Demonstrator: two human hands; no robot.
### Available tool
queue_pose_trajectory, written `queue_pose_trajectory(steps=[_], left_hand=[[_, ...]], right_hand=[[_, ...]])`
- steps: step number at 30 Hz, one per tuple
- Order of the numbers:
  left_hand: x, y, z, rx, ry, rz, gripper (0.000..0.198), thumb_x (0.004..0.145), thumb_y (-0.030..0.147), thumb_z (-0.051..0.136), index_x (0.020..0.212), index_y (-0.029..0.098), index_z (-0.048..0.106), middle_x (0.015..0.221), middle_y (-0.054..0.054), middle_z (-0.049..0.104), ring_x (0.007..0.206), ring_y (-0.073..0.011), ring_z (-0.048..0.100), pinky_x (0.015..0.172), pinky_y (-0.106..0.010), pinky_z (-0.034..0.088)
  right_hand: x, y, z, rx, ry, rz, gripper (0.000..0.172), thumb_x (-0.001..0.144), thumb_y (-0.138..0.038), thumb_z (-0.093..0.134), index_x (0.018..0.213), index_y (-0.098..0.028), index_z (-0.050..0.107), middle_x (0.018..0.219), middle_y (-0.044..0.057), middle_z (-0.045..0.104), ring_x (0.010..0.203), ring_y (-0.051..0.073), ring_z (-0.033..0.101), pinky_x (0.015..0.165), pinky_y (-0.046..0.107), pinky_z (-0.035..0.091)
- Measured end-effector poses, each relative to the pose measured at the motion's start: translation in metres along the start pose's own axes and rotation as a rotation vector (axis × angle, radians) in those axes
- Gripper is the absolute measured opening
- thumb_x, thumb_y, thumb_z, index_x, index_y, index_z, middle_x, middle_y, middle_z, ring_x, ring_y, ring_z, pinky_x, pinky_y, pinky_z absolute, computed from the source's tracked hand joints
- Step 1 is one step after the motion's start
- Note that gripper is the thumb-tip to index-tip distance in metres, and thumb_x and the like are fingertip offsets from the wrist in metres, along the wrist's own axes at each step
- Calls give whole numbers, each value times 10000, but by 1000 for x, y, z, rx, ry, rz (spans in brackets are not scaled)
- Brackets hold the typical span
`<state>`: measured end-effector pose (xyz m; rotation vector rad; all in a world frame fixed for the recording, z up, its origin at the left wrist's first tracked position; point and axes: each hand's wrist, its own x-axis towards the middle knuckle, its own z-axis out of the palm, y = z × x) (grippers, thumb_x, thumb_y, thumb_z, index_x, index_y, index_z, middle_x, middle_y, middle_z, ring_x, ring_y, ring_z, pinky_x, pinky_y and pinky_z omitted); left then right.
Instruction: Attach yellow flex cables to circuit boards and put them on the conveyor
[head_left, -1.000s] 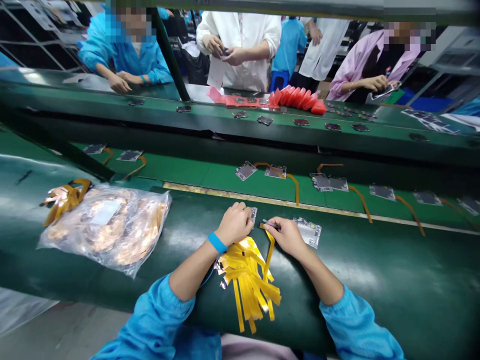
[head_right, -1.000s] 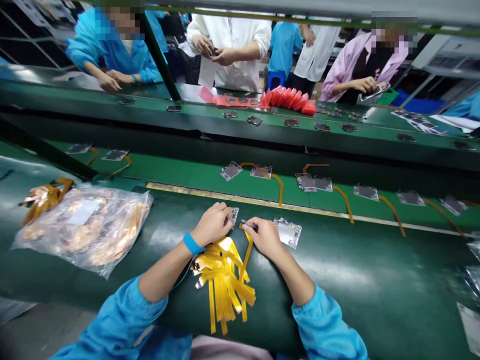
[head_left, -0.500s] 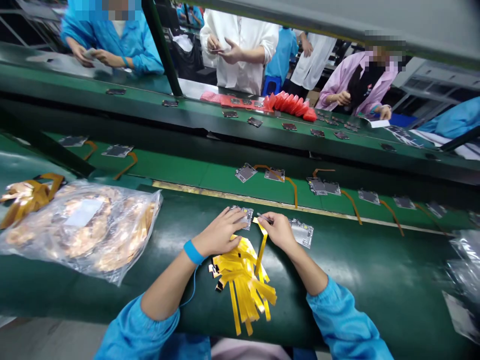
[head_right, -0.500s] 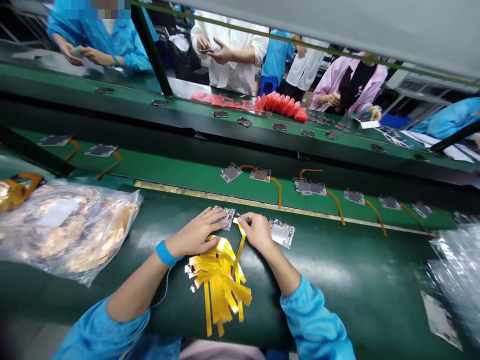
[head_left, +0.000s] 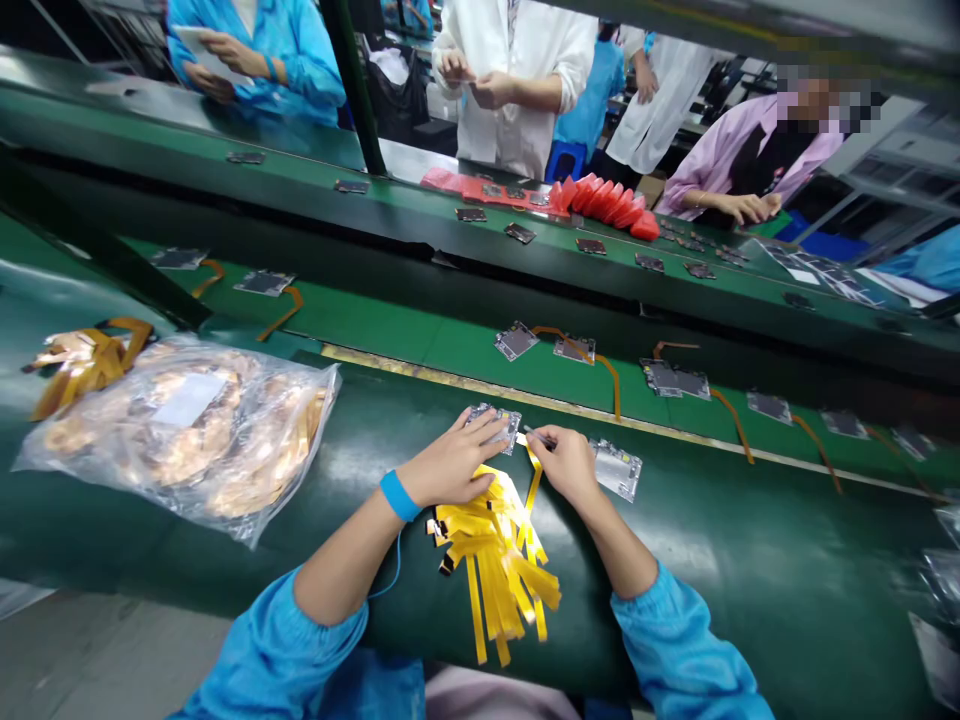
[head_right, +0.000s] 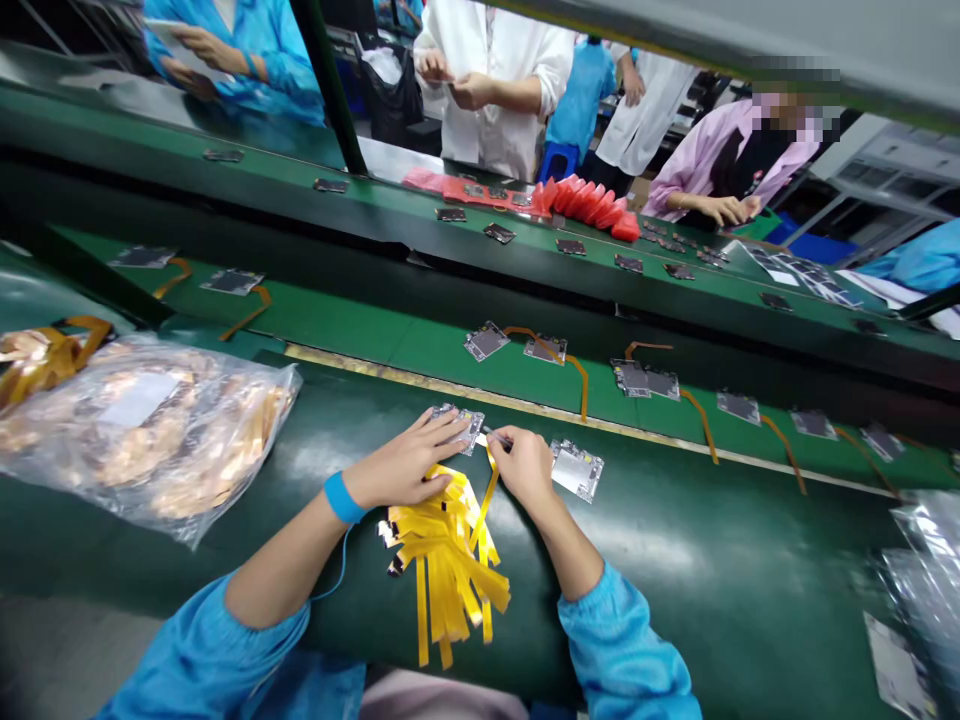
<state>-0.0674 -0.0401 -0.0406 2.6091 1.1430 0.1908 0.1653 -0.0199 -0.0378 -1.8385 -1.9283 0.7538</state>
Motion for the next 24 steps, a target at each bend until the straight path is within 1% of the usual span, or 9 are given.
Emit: queue_pose_trajectory(steps=[4, 7, 11, 15, 20, 24], left_hand=[[0, -1, 3, 1, 10, 2, 588, 926, 309, 567, 1500, 189, 530, 1686, -133, 324, 1581, -361, 231, 1275, -616, 172], [0, -1, 2, 5, -6, 1, 584, 931, 312, 560, 1501, 186, 529, 1686, -135, 323, 1579, -369, 232, 1272, -626, 173], [0, 0, -1, 0, -6, 7, 596, 932, 319, 560, 1512, 192, 515, 1689, -132, 320, 1580, -368, 229, 1274, -620, 173], [0, 0, -1, -10, -7, 10, 608, 924, 304, 555, 1519, 188, 507, 1691, -137, 311, 1581, -376, 217, 1265, -639, 181], [2, 2, -3, -24, -19, 10, 636, 909, 293, 573, 1527, 169, 494, 1688, -153, 311, 1577, -387, 226, 1262, -647, 183], [2, 4, -5, -25, -33, 8, 665, 897, 304, 595, 1536, 163, 481, 1690, -168, 300, 1573, -405, 224, 1258, -661, 171]], right_hand=[[-1, 0, 1, -43, -20, -7, 227, 911, -398, 619, 907, -282, 815, 883, 8, 803, 836, 232, 740, 671, 275, 445], [-1, 1, 1, -68, -38, -13, 221, 918, -402, 628, 918, -290, 819, 897, 5, 805, 862, 235, 743, 685, 274, 454], [0, 0, -1, -74, -67, -26, 210, 927, -394, 632, 922, -294, 816, 909, -3, 806, 876, 227, 743, 683, 268, 447], [4, -3, -4, -80, -111, -20, 188, 923, -371, 641, 908, -288, 809, 906, -1, 804, 891, 229, 743, 669, 264, 428], [9, -6, -6, -63, -134, -12, 177, 907, -362, 653, 874, -275, 803, 845, 7, 794, 849, 234, 741, 636, 265, 414], [9, -6, -7, -49, -144, -12, 181, 901, -359, 649, 875, -266, 802, 845, 13, 793, 821, 226, 734, 634, 262, 423]])
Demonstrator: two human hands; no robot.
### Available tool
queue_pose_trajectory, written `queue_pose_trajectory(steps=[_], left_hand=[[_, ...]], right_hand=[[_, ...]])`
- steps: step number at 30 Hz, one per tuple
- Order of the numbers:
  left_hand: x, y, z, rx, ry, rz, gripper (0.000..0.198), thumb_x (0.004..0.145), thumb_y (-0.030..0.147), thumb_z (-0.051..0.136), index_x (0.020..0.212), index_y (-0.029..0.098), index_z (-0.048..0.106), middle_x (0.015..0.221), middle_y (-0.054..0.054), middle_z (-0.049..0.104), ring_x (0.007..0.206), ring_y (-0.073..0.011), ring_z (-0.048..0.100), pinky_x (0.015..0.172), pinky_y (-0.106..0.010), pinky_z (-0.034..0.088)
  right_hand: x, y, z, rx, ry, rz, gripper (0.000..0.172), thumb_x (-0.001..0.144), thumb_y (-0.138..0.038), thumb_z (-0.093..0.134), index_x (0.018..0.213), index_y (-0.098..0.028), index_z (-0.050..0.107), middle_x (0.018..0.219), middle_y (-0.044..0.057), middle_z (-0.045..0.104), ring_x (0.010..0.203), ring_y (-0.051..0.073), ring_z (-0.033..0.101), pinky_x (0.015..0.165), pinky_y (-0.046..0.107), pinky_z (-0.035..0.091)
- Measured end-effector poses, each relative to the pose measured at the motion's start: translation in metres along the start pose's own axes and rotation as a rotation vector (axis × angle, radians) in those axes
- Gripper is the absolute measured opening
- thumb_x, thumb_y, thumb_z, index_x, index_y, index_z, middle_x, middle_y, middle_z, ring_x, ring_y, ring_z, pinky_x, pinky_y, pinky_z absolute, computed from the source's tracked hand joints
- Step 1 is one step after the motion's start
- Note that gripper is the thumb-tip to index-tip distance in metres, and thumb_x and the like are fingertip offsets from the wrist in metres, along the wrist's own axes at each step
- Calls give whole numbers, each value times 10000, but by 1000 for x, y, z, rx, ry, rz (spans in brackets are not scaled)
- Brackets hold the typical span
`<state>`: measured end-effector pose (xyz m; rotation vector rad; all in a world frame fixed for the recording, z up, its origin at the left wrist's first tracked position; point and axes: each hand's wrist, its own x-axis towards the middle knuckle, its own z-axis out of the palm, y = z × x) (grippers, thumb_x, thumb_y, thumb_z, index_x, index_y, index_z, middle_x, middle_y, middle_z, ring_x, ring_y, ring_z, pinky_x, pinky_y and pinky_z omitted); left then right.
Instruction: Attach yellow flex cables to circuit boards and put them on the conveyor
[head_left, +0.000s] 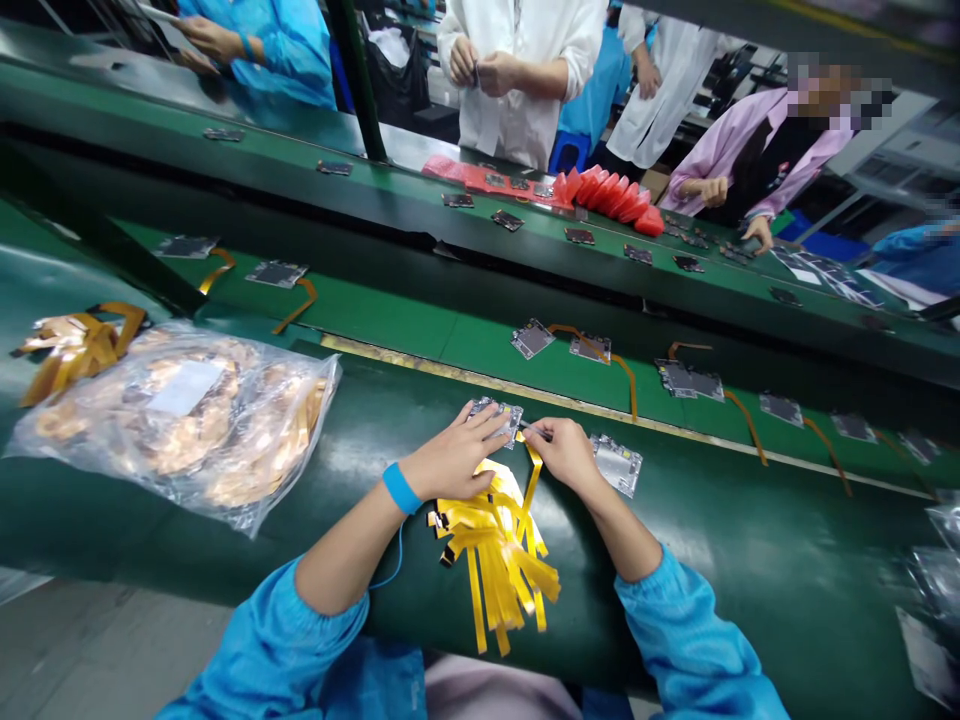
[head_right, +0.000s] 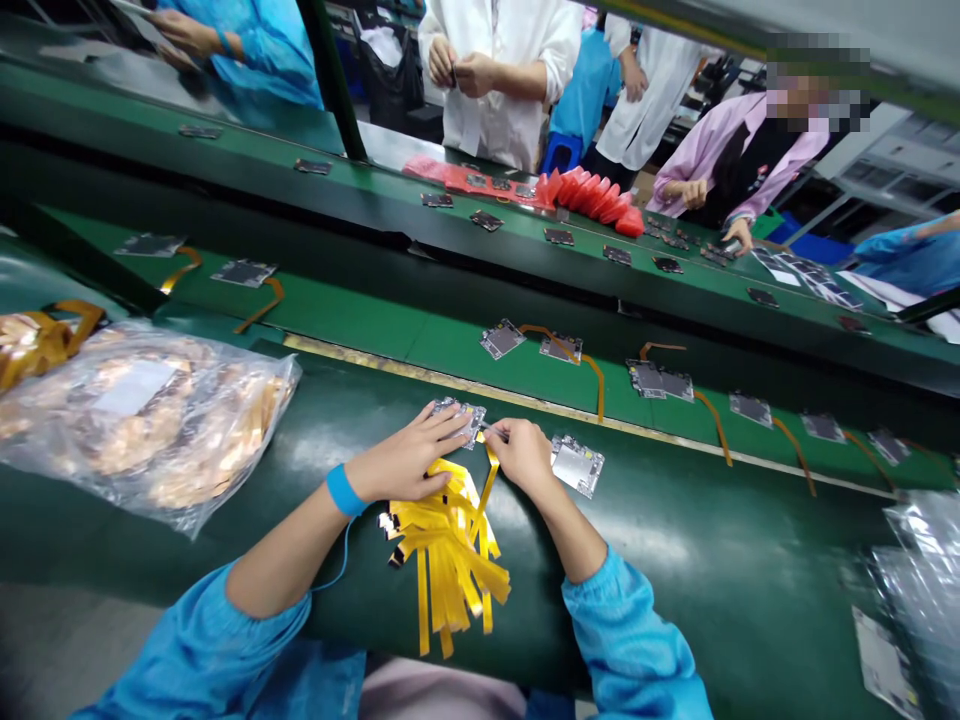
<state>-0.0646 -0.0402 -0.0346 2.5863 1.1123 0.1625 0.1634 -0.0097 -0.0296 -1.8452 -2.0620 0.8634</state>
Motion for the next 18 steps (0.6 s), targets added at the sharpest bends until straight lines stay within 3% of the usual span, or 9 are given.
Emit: queue_pose_trajectory(steps=[7, 18], left_hand=[[1, 6, 2, 32, 4, -11, 735, 885, 302, 624, 1586, 235, 411, 1696, -163, 286, 1560, -427, 242, 1236, -687, 186], [4, 16, 6, 69, 38, -42, 679, 905, 375, 609, 1550, 220, 464, 1673, -181, 324, 1538, -454, 266, 1225, -695, 179]], right_hand=[[0, 2, -1, -2, -7, -1, 213, 922, -379, 631, 884, -264, 805, 866, 11, 797, 804, 217, 723, 643, 267, 425], [-2, 2, 1, -6, 4, -29, 193, 939, -368, 640, 909, -267, 802, 903, 13, 803, 844, 225, 734, 663, 268, 426]])
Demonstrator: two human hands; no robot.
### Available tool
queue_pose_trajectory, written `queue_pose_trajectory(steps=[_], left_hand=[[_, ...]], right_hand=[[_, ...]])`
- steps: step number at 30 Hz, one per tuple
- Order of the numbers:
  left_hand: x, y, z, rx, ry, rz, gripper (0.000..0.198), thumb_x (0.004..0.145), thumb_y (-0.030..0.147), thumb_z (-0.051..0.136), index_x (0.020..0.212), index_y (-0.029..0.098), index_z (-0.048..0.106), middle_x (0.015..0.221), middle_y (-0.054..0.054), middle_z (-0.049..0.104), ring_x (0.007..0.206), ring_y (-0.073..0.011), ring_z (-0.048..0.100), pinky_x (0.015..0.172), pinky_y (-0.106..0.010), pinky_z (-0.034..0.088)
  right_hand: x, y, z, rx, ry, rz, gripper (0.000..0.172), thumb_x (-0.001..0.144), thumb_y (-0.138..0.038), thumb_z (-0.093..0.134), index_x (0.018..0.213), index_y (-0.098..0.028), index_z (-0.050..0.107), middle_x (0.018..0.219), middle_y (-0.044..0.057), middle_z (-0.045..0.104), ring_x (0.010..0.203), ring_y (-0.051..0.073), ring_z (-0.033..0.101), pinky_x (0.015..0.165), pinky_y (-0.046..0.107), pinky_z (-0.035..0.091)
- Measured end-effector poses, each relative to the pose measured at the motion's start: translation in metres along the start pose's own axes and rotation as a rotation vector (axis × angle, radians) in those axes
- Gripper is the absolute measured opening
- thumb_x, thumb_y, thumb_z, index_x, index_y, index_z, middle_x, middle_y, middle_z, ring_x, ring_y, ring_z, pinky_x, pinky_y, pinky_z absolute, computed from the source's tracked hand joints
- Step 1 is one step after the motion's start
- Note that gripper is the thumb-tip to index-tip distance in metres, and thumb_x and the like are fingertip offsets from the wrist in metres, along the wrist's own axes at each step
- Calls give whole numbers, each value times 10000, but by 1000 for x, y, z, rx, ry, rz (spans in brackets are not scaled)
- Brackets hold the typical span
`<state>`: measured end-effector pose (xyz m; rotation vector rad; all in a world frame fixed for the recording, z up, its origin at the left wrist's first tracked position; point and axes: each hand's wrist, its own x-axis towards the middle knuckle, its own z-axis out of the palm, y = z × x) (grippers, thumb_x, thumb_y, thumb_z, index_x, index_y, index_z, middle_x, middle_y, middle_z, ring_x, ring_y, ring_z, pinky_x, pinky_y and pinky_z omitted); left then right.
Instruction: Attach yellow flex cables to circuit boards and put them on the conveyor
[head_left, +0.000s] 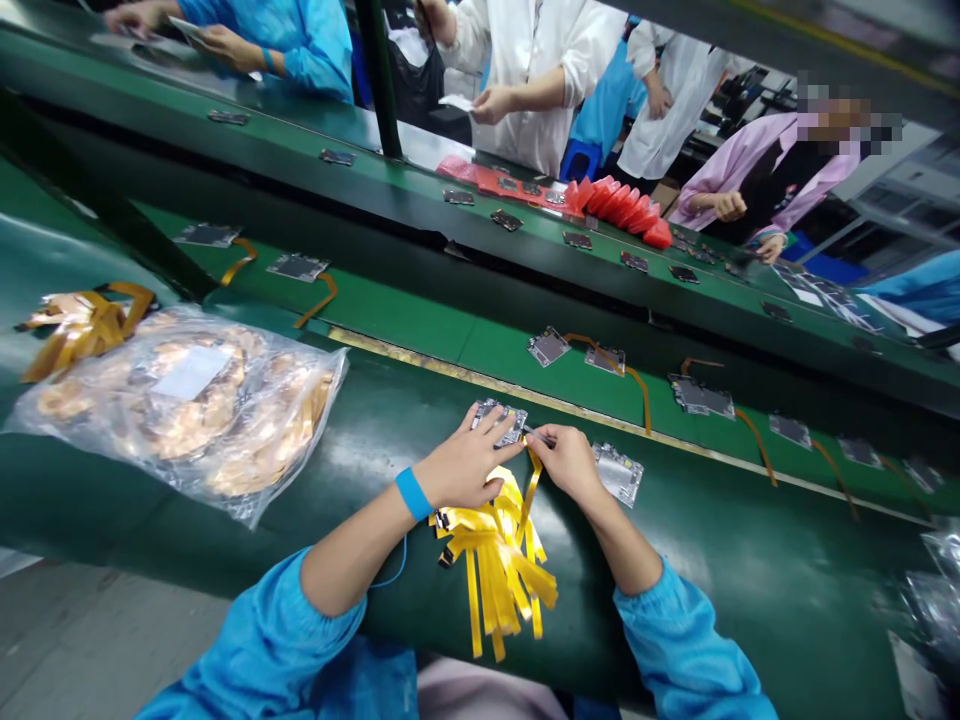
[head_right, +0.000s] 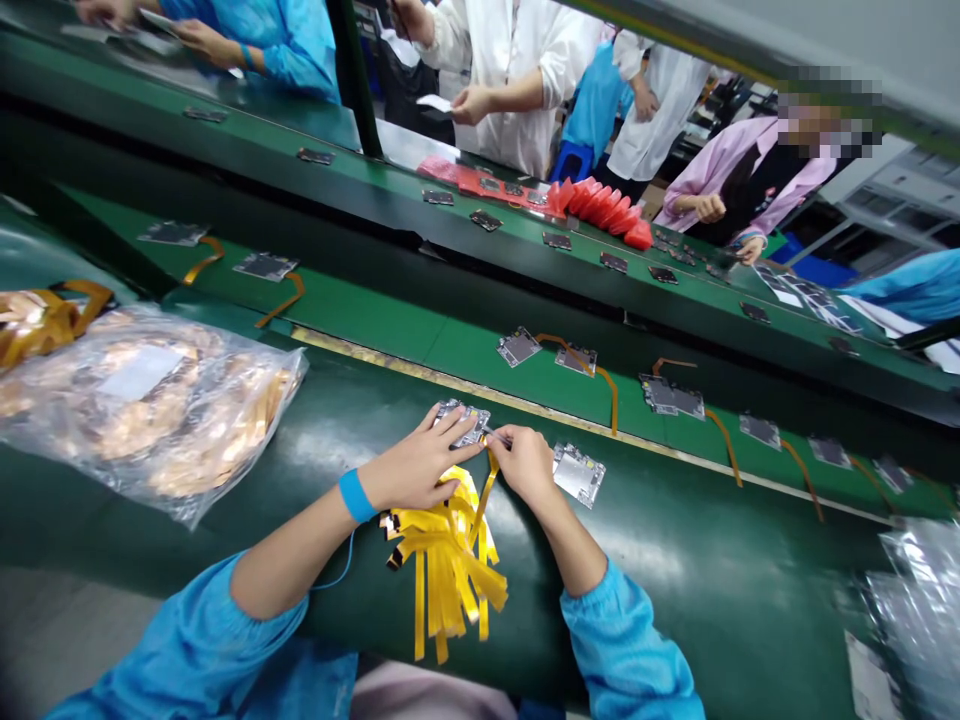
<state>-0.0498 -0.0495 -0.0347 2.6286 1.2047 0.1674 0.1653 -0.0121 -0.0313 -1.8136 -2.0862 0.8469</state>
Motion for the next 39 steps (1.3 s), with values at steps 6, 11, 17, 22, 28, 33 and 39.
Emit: queue_pose_trajectory(steps=[6, 11, 17, 22, 28, 33, 39], left_hand=[[1, 3, -2, -7, 23, -15, 671, 880, 407, 639, 1513, 228, 507, 1672, -166, 327, 1526, -462, 273, 1223, -691, 175], [1, 2, -1, 6, 15, -17, 692, 886, 422, 624, 1529, 210, 481, 1651, -191, 353, 1519, -464, 283, 1211, -700, 194], [0, 1, 1, -5, 25, -12, 683, 886, 427, 636, 1523, 225, 491, 1655, -175, 355, 1522, -455, 280, 1217, -691, 193], [-2, 0, 0, -13, 35, 0, 636, 908, 423, 617, 1511, 253, 511, 1658, -159, 356, 1515, -454, 294, 1213, -693, 208], [-2, -3, 0, 10, 35, -9, 557, 972, 354, 530, 1523, 276, 505, 1653, -137, 377, 1522, -408, 314, 1222, -652, 230], [1, -4, -6, 33, 59, -27, 477, 1022, 286, 420, 1486, 247, 521, 1588, -122, 476, 1488, -335, 391, 1218, -579, 292], [16, -13, -21, 116, 26, -23, 462, 929, 187, 534, 1388, 198, 586, 1489, -129, 561, 1399, -322, 484, 1174, -499, 363]], right_hand=[[-5, 1, -5, -117, 64, -129, 408, 1058, -490, 462, 946, -274, 789, 974, 39, 772, 916, 219, 711, 700, 274, 422], [-6, -4, 0, -137, 67, -221, 258, 1048, -377, 505, 1010, -263, 733, 1006, 22, 734, 915, 190, 682, 726, 267, 424], [-3, -1, 4, -180, 47, -226, 196, 1034, -363, 555, 953, -256, 698, 995, 25, 733, 895, 192, 675, 706, 261, 409], [-5, 2, 2, -222, 31, -243, 193, 1044, -352, 545, 967, -259, 696, 987, 21, 728, 879, 187, 680, 680, 263, 389], [-7, -4, 2, -237, 37, -251, 167, 1035, -308, 562, 952, -259, 697, 974, 17, 728, 857, 186, 679, 677, 271, 383], [-12, 5, -9, -130, 92, -204, 186, 1023, -342, 554, 944, -250, 695, 964, 26, 744, 881, 200, 682, 717, 269, 411], [-30, 44, -55, -3, 226, -111, 310, 1021, -449, 479, 966, -238, 699, 950, 46, 753, 842, 211, 681, 728, 288, 436]])
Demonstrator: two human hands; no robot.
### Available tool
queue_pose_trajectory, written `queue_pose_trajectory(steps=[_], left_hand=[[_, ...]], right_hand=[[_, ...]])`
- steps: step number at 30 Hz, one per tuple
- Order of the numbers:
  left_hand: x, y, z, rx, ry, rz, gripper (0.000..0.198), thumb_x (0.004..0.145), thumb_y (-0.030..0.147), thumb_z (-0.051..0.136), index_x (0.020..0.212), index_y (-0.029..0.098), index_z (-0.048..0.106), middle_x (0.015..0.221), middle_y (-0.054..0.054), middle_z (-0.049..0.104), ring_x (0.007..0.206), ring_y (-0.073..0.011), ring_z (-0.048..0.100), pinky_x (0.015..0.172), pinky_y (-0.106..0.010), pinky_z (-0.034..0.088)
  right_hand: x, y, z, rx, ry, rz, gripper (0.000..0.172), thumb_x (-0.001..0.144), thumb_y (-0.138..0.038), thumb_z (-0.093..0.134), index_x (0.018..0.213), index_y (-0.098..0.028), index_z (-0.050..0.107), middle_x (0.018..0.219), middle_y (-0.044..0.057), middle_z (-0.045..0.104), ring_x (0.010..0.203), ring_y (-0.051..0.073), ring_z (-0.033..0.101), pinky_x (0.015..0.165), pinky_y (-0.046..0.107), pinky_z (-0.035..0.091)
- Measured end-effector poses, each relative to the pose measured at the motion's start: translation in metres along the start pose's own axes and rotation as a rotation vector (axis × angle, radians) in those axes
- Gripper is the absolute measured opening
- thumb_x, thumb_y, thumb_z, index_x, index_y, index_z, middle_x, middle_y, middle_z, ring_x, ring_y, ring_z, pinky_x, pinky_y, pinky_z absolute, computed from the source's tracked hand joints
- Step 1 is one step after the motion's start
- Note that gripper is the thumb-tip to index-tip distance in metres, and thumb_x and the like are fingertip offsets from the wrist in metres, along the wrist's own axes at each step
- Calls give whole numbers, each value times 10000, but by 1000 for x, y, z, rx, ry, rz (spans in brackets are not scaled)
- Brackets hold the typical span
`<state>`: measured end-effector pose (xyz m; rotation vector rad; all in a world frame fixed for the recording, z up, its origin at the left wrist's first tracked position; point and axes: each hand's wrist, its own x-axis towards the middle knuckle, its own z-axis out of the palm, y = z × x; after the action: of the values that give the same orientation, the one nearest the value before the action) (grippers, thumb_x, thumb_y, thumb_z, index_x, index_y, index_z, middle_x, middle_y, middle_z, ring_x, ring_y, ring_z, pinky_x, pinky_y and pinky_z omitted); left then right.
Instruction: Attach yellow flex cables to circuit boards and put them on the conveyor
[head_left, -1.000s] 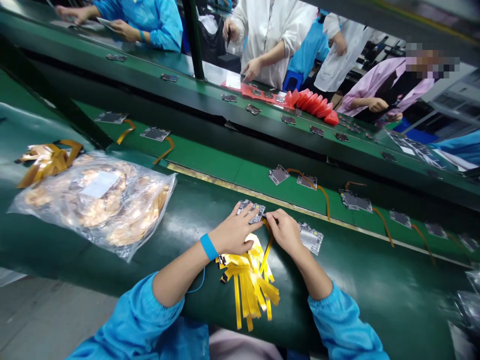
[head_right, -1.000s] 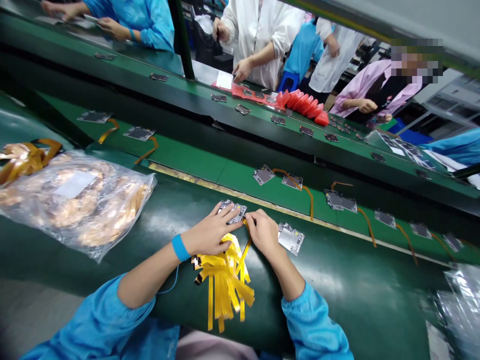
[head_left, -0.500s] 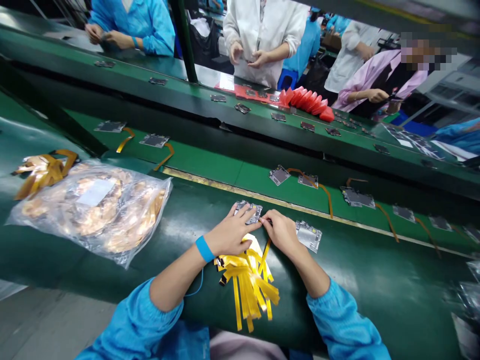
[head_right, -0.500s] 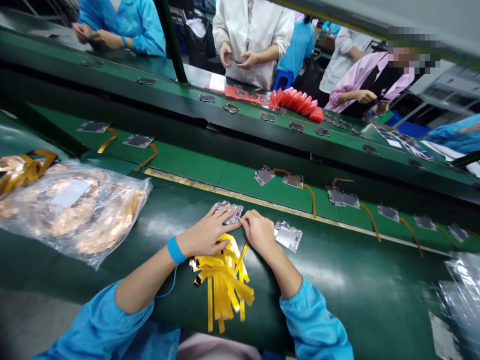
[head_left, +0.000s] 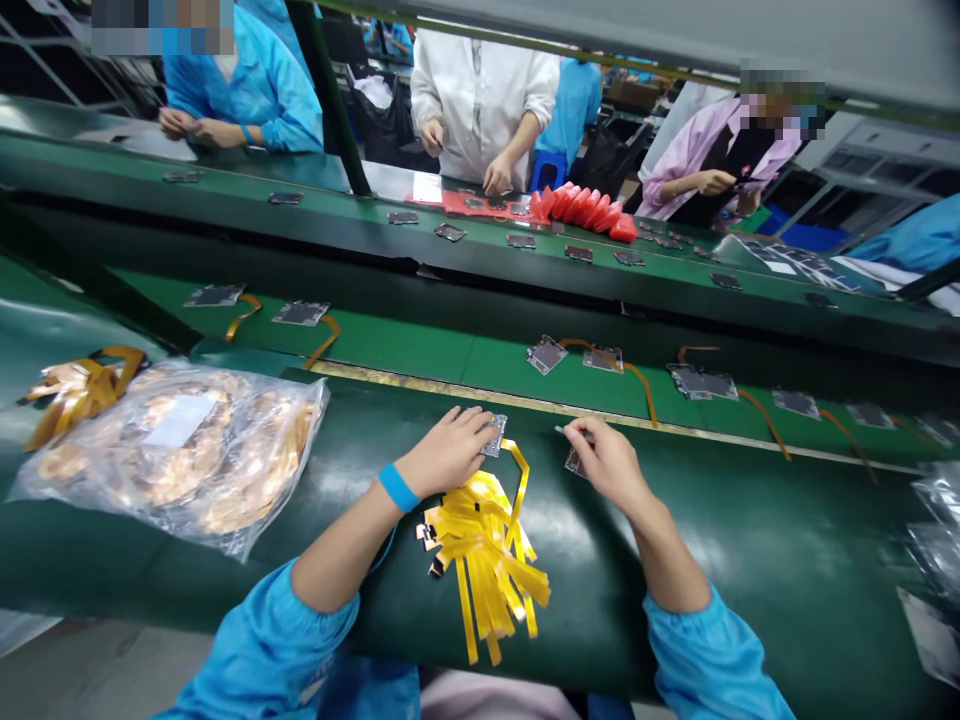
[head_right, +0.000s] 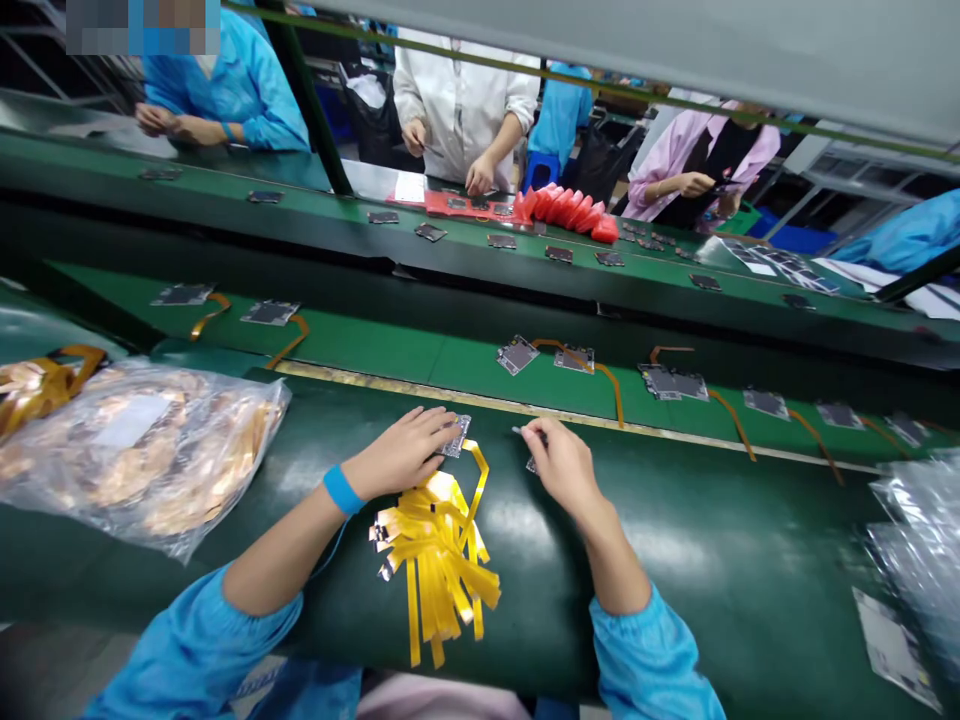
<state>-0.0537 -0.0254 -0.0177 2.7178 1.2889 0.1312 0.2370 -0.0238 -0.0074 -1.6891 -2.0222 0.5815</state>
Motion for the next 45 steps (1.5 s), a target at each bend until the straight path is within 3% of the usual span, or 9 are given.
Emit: queue_pose_trajectory(steps=[5, 11, 14, 18, 22, 26, 35, 41, 45], left_hand=[[23, -9, -13, 98, -98, 65, 512, 847, 151, 587, 1358, 177, 616, 1317, -157, 632, 1213, -319, 595, 1030, -454, 452], [43, -19, -32, 198, -178, 130, 666, 802, 215, 642, 1456, 160, 525, 1256, -170, 629, 1154, -327, 605, 956, -424, 454], [51, -36, -49, 219, -91, 36, 692, 817, 220, 624, 1492, 164, 481, 1255, -170, 634, 1131, -331, 611, 955, -443, 453], [54, -60, -63, 247, 196, -277, 679, 872, 226, 594, 1529, 191, 431, 1381, -196, 593, 1301, -385, 526, 1062, -527, 402], [40, -63, -49, 181, 285, -318, 595, 919, 320, 572, 1490, 172, 488, 1442, -194, 569, 1351, -388, 507, 1090, -539, 419], [23, -45, -26, -19, 300, -231, 510, 931, 360, 568, 1417, 203, 574, 1414, -150, 613, 1307, -353, 566, 1065, -521, 483], [14, -22, 5, -369, 416, -151, 384, 962, 324, 564, 1319, 211, 647, 1309, -118, 676, 1240, -285, 625, 1087, -495, 514], [10, -21, 10, -426, 436, -135, 370, 954, 282, 581, 1312, 227, 656, 1313, -104, 675, 1233, -275, 622, 1075, -494, 521], [11, -18, 8, -405, 420, -105, 379, 954, 259, 584, 1325, 232, 651, 1334, -102, 663, 1246, -280, 606, 1065, -498, 517]], right_hand=[[-7, 29, -34, -29, 12, 83, 307, 905, -513, 636, 1025, -246, 732, 941, 36, 754, 769, 198, 675, 657, 277, 422], [-9, 45, -43, -104, -84, 145, 343, 883, -506, 671, 1130, -279, 746, 924, 17, 759, 817, 209, 701, 614, 258, 395], [-9, 45, -45, -118, -69, 157, 334, 904, -480, 667, 1159, -277, 739, 969, 23, 766, 889, 220, 715, 642, 261, 413], [-11, 44, -48, -208, -107, 176, 350, 906, -454, 700, 1207, -277, 714, 1091, 30, 765, 1000, 245, 715, 713, 278, 442], [-13, 42, -49, -348, -213, 184, 487, 792, -476, 820, 1220, -270, 714, 1252, 60, 719, 1063, 285, 701, 756, 301, 458], [-11, 43, -46, -422, -292, 221, 570, 736, -475, 855, 1234, -242, 702, 1287, 93, 685, 1025, 293, 705, 720, 309, 437], [-3, 45, -29, -202, -229, 223, 300, 811, -421, 802, 1034, -274, 665, 971, 6, 764, 904, 243, 711, 653, 269, 369], [17, 12, 11, -87, -142, 164, 263, 840, -404, 797, 1036, -274, 679, 1011, 17, 771, 964, 252, 724, 702, 282, 442], [28, -19, 34, -116, -100, -37, 354, 860, -381, 788, 1180, -271, 682, 1198, 49, 723, 1019, 246, 710, 777, 317, 505]])
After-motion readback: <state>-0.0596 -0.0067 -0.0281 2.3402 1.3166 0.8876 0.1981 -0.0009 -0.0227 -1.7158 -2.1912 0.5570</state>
